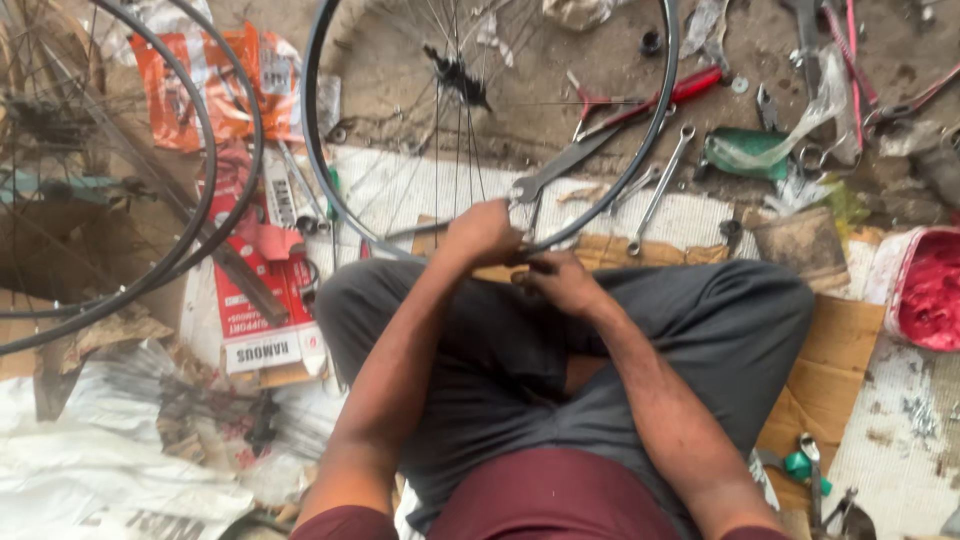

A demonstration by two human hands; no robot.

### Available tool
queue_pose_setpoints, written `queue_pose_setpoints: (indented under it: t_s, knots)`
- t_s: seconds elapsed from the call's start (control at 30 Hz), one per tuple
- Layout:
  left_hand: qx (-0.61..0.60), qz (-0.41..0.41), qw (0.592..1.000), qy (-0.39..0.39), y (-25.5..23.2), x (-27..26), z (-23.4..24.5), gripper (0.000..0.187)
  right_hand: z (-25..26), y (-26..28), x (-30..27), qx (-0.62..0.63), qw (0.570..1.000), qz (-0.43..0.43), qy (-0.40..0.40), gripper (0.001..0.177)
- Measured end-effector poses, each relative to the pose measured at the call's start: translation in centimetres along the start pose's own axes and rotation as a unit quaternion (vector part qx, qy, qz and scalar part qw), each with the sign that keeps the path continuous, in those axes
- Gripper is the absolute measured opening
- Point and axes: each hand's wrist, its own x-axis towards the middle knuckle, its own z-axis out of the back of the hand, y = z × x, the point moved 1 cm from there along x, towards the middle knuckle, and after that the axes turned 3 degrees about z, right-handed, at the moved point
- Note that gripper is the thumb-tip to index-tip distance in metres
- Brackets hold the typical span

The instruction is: The person sits on the floor and works on a bicycle wheel, using a wrench to tighten the spokes. They rotate the wheel to access different sections and continue adjusting the tension of the spokes.

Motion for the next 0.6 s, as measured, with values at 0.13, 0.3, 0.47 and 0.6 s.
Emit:
queue_pose_setpoints:
  t_s: [0.13,0.3,0.47,0.6]
  knots:
    - [-0.311,0.063,0.948,0.007,0.1,2.1,-4.3,0.034,0.6,-0.1,0.1,-0.061,0.991,0.106,0.054,0.028]
    - [-0.525,0.077,0.847,0.041,1.5,3.1,-7.0,0.023,6.4,2.8,-4.2,0.180,0.977,-0.057,-0.100,0.020]
    - [-0.475,0.083,0.872,0.080,-0.6,1.6,-6.1,0.021,8.8,5.6,-6.3,0.380,0.901,0.088,-0.191,0.017]
    - [-0.418,0.087,0.900,0.085,-1.5,0.7,-5.8,0.016,7.6,3.7,-1.4,0.146,0.962,0.109,-0.204,0.019]
